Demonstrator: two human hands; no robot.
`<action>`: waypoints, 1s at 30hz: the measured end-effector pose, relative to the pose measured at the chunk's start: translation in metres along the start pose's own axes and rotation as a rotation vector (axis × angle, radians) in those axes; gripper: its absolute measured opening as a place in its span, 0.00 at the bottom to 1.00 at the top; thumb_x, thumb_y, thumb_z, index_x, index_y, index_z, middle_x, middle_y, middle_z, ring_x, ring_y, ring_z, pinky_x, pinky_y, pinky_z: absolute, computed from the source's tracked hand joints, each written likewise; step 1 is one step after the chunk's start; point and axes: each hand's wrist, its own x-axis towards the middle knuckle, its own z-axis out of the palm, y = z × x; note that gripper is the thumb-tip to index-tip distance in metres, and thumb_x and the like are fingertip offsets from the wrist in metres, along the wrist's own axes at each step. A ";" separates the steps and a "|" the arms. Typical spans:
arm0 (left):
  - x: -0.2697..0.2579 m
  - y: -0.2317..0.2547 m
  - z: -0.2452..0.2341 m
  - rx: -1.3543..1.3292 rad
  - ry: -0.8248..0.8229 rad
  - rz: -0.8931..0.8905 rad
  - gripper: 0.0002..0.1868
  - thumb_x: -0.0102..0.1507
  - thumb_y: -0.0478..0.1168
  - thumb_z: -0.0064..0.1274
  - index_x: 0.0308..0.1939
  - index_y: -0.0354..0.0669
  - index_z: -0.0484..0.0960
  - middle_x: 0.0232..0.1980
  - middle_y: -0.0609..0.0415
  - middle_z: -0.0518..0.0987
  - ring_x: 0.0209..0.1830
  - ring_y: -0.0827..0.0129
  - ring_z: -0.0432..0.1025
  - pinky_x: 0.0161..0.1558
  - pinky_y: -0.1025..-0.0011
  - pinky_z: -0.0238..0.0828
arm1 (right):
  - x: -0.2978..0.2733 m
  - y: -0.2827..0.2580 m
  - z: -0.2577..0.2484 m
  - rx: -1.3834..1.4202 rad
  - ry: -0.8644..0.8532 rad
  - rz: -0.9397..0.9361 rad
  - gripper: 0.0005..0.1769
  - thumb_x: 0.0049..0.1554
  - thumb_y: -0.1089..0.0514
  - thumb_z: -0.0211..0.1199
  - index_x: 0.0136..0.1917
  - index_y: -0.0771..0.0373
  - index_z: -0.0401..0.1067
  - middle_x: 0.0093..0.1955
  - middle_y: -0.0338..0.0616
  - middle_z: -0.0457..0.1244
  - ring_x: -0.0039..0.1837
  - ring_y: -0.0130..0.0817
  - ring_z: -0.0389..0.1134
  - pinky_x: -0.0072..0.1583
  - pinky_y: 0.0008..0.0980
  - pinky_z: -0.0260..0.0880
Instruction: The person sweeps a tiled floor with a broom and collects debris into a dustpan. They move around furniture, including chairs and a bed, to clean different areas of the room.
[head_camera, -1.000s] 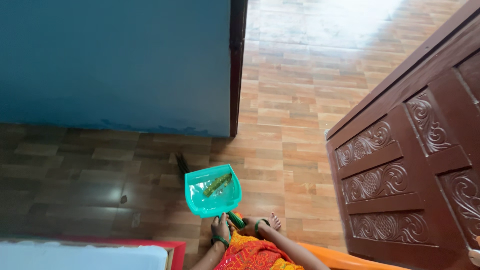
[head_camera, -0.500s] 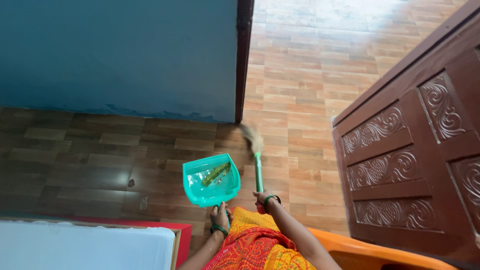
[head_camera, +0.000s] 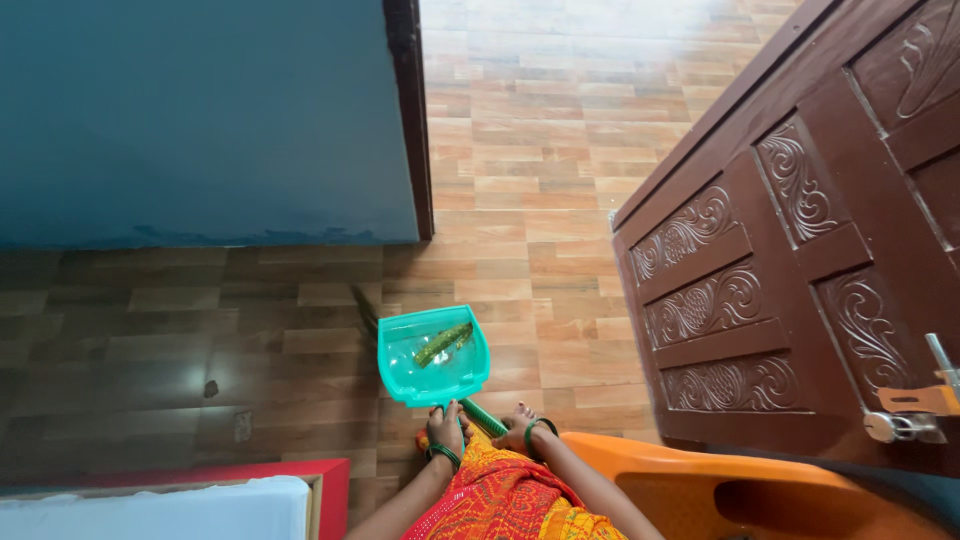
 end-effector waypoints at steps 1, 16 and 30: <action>-0.002 0.000 0.006 -0.001 -0.008 0.000 0.15 0.69 0.47 0.46 0.40 0.37 0.75 0.22 0.54 0.70 0.13 0.68 0.66 0.15 0.69 0.58 | -0.001 0.017 0.004 0.124 -0.005 0.042 0.26 0.56 0.45 0.78 0.62 0.57 0.75 0.44 0.47 0.68 0.43 0.34 0.65 0.45 0.36 0.63; 0.002 -0.028 0.116 -0.009 0.006 -0.022 0.15 0.69 0.48 0.46 0.41 0.38 0.73 0.22 0.54 0.70 0.13 0.67 0.66 0.14 0.69 0.58 | -0.024 0.094 -0.137 0.736 0.247 0.430 0.23 0.56 0.55 0.72 0.59 0.64 0.66 0.31 0.46 0.63 0.29 0.35 0.64 0.30 0.40 0.63; 0.013 -0.044 0.224 0.024 -0.106 -0.085 0.13 0.70 0.47 0.46 0.42 0.40 0.74 0.23 0.55 0.69 0.13 0.69 0.65 0.15 0.70 0.56 | -0.088 0.188 -0.156 0.601 -0.166 0.396 0.28 0.57 0.51 0.76 0.63 0.67 0.70 0.36 0.45 0.65 0.31 0.33 0.67 0.31 0.38 0.66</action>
